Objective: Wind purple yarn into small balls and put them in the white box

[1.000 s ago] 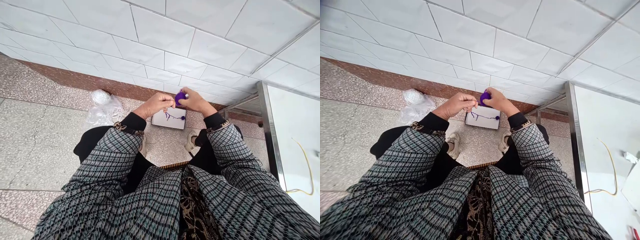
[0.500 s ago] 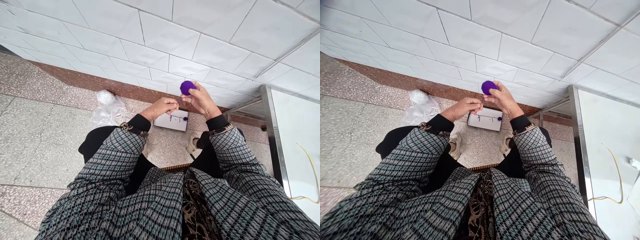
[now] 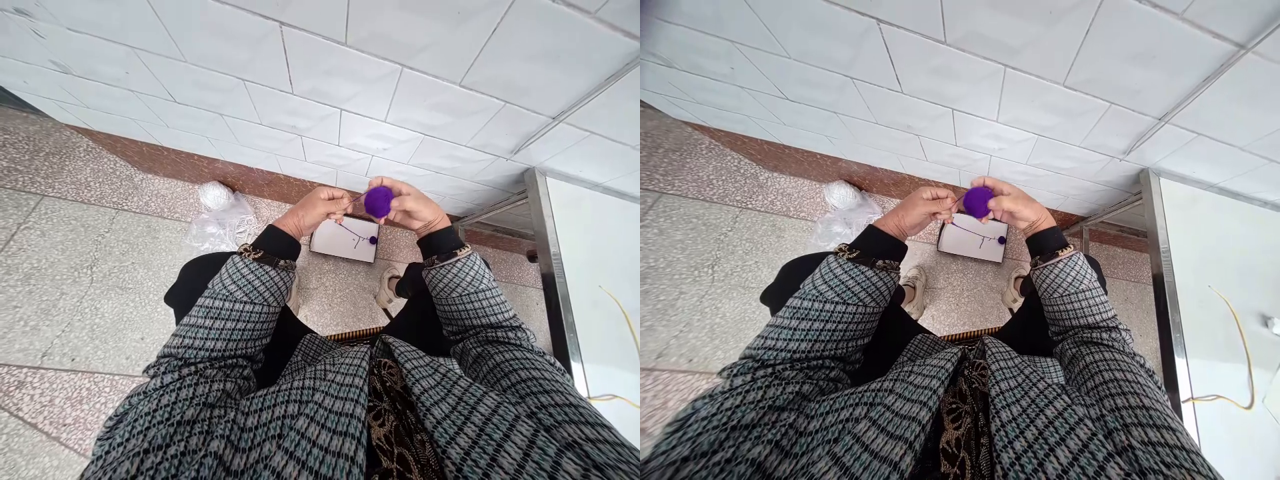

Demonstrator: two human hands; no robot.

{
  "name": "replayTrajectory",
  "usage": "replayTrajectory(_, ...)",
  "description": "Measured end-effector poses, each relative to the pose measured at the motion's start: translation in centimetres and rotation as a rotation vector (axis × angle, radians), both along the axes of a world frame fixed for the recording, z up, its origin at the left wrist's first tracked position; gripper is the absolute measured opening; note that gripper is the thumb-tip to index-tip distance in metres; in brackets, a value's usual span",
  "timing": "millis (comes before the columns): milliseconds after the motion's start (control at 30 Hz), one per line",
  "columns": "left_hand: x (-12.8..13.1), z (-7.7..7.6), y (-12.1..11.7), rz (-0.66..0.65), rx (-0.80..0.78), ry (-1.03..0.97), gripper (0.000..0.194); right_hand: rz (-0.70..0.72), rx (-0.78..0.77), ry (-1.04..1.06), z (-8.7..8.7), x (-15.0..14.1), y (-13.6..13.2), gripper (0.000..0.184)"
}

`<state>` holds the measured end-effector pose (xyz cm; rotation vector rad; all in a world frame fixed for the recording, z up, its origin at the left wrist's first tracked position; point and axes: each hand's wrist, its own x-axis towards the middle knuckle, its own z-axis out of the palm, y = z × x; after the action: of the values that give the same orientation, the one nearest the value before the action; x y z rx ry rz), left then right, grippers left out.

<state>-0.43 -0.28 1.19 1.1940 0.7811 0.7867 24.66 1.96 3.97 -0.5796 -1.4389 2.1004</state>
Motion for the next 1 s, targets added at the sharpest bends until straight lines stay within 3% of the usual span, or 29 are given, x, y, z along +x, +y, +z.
replayTrajectory(100, 0.8, 0.1, -0.7, 0.059, -0.074, -0.052, 0.023, -0.315, 0.038, 0.048, 0.6, -0.6, 0.2, 0.069)
replayTrajectory(200, 1.5, 0.5, -1.2, 0.099, -0.144, -0.05, 0.024, -0.612, 0.122, -0.058, 0.9, -1.4, 0.6, 0.069)
replayTrajectory(267, 1.7, 0.9, -1.5, 0.113, -0.127, -0.016, 0.021, -0.716, 0.169, -0.144, 0.5, -1.8, 1.0, 0.065)
replayTrajectory(333, 1.4, 1.5, -1.6, 0.094, -0.014, 0.066, 0.015, -0.78, 0.209, -0.307, 0.0, -2.1, 1.3, 0.056)
replayTrajectory(400, 0.8, 2.1, -1.5, 0.059, 0.159, 0.173, 0.014, -0.745, 0.272, -0.584, -0.4, -2.3, 1.2, 0.047)
replayTrajectory(433, 0.4, 2.4, -1.5, 0.051, 0.242, 0.223, 0.015, -0.65, 0.308, -0.719, -0.3, -2.3, 1.0, 0.044)
replayTrajectory(500, -0.5, 2.8, -1.3, 0.067, 0.352, 0.303, 0.018, -0.292, 0.326, -0.843, 0.1, -2.2, 0.6, 0.042)
replayTrajectory(567, -1.2, 3.0, -1.0, 0.112, 0.384, 0.363, 0.019, 0.089, 0.257, -0.719, 0.7, -1.9, 0.2, 0.042)
replayTrajectory(633, -1.7, 2.8, -0.7, 0.136, 0.363, 0.391, 0.018, 0.265, 0.178, -0.485, 1.0, -1.5, 0.0, 0.043)
replayTrajectory(700, -1.8, 2.5, -0.4, 0.119, 0.315, 0.383, 0.018, 0.252, 0.141, -0.281, 1.0, -1.2, -0.1, 0.046)
replayTrajectory(800, -1.1, 2.0, -0.5, 0.07, 0.208, 0.37, 0.02, 0.112, 0.073, -0.128, 0.7, -1.0, -0.1, 0.058)
replayTrajectory(900, 0.0, 1.7, -0.9, -0.027, 0.131, 0.355, 0.022, -0.213, 0.042, -0.092, 0.5, -1.4, 0.1, 0.072)
replayTrajectory(1000, 0.7, 1.7, -1.4, -0.159, 0.149, 0.335, 0.02, -0.503, 0.065, -0.188, 0.1, -2.4, 0.3, 0.063)
